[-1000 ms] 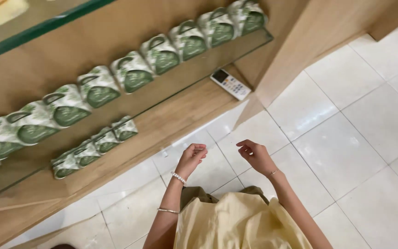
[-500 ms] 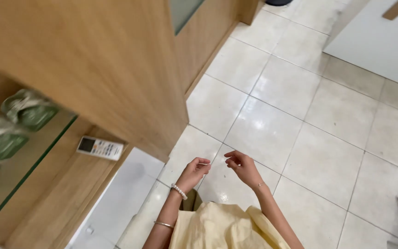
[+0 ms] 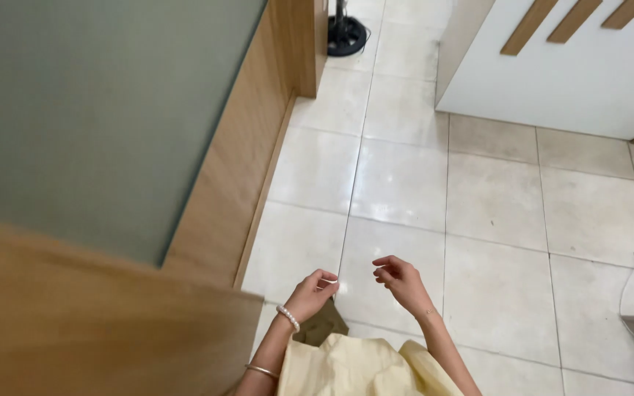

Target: Picking up packaged candle boxes from a table and arranging them on a display shelf.

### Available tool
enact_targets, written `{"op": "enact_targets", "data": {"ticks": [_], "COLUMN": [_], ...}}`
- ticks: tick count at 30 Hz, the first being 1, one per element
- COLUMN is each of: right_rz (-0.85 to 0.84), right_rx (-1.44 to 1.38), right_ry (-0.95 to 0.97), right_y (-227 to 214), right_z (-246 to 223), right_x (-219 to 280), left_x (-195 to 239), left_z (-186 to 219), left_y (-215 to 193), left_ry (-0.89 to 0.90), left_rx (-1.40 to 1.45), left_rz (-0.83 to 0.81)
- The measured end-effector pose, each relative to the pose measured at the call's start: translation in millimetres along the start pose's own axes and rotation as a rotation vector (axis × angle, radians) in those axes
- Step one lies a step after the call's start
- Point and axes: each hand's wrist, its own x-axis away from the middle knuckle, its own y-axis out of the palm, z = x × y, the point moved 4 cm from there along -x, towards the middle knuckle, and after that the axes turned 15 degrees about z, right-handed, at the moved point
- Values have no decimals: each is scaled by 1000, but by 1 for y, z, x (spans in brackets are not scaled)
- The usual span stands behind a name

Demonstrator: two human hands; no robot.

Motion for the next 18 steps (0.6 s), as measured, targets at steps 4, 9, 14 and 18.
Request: {"op": "enact_targets", "data": {"ticks": [4, 9, 14, 18], "right_rz": [78, 132, 124, 138], "right_rx": [-142, -182, -217, -223], "right_ry": [14, 74, 65, 81], "right_y": [-27, -48, -78, -118], "right_z": [-74, -108, -128, -158], "right_x": [-91, -209, -349, -471], "left_x": [-122, -253, -387, -490], "left_z": [89, 188, 229, 266], "left_y": [-14, -4, 48, 93], "left_ry": [39, 110, 102, 106], "left_rx": [-137, -185, -185, -175], "left_rz": [-74, -76, -120, -158]}}
